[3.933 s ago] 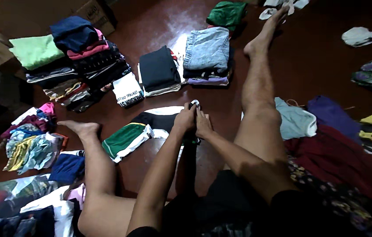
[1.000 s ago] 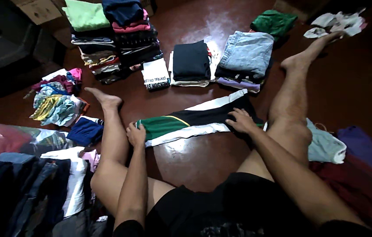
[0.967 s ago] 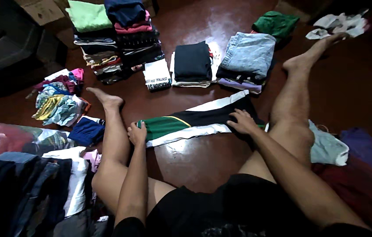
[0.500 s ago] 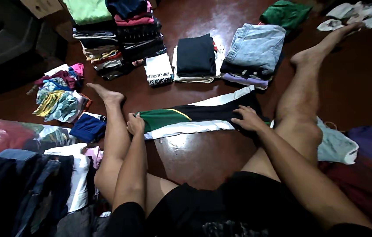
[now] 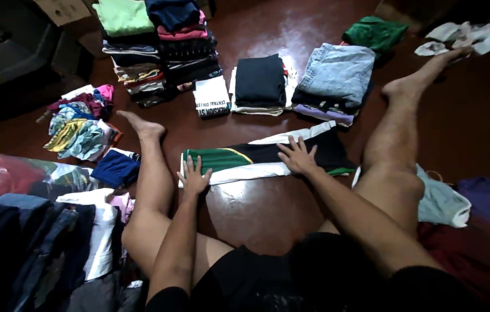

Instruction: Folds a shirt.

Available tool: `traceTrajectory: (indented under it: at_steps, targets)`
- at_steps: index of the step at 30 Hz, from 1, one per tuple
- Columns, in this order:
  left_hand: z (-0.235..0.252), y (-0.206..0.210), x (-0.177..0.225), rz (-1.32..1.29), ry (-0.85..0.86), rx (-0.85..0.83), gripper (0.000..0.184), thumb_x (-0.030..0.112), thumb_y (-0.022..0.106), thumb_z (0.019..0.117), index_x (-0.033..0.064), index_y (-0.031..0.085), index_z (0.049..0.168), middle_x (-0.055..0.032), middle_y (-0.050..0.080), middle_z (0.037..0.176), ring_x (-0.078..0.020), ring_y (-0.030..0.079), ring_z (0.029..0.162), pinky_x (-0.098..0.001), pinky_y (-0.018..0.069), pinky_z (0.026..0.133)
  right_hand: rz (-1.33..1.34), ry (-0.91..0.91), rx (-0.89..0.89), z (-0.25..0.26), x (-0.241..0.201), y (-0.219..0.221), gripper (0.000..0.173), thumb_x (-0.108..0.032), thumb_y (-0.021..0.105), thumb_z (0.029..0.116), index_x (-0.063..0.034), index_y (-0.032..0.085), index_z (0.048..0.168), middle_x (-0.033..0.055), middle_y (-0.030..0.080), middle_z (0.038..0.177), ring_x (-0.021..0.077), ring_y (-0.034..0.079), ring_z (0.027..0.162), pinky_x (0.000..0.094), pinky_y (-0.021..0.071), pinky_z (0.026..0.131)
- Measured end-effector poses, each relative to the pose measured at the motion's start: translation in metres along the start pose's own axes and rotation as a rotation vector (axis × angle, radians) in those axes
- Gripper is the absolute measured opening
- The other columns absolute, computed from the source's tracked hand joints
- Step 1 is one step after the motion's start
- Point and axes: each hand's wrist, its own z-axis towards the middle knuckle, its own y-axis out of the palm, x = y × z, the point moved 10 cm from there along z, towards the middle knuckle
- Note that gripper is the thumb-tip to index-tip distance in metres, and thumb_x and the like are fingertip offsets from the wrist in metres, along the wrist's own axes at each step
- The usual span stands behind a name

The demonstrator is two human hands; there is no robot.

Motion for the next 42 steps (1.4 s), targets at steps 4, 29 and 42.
traceTrajectory:
  at_steps: [4,29,42]
  targets:
    - [-0.016,-0.028,-0.022,-0.227,-0.238,0.229,0.073,0.054,0.037,0.1075,0.0071,0.028,0.162,-0.0255,0.018,0.168,-0.047,0.02,0.154,-0.0666,0.0194,0.122,-0.033,0.038,0.056,0.0,-0.002,0.002,0.053,-0.061,0.037,0.1049,-0.0489,0.037,0.157,0.0046,0.015,0.174,0.0428,0.003,0.159,0.0863,0.0,0.11]
    - [-0.055,-0.091,0.011,-1.182,-0.379,-0.074,0.04,0.01,0.058,0.1003,-0.0019,0.05,0.137,-0.0172,0.069,0.108,-0.0216,0.07,0.09,-0.0405,0.0606,0.078,0.242,-0.321,-0.14,-0.024,-0.237,0.094,0.084,-0.069,0.019,0.1036,-0.0117,0.024,0.165,0.0097,0.013,0.174,0.0306,0.003,0.161,0.0709,-0.0067,0.122]
    - [-0.059,-0.039,0.188,-1.025,0.23,-0.353,0.055,0.025,0.05,0.1066,0.0071,0.039,0.157,-0.0143,0.061,0.139,-0.0217,0.069,0.107,-0.0385,0.0586,0.09,1.904,0.259,-0.099,-0.039,-0.127,0.041,0.041,-0.011,0.057,0.1014,-0.0038,0.051,0.141,0.0144,0.069,0.113,0.0217,0.07,0.096,0.0406,0.0605,0.083]
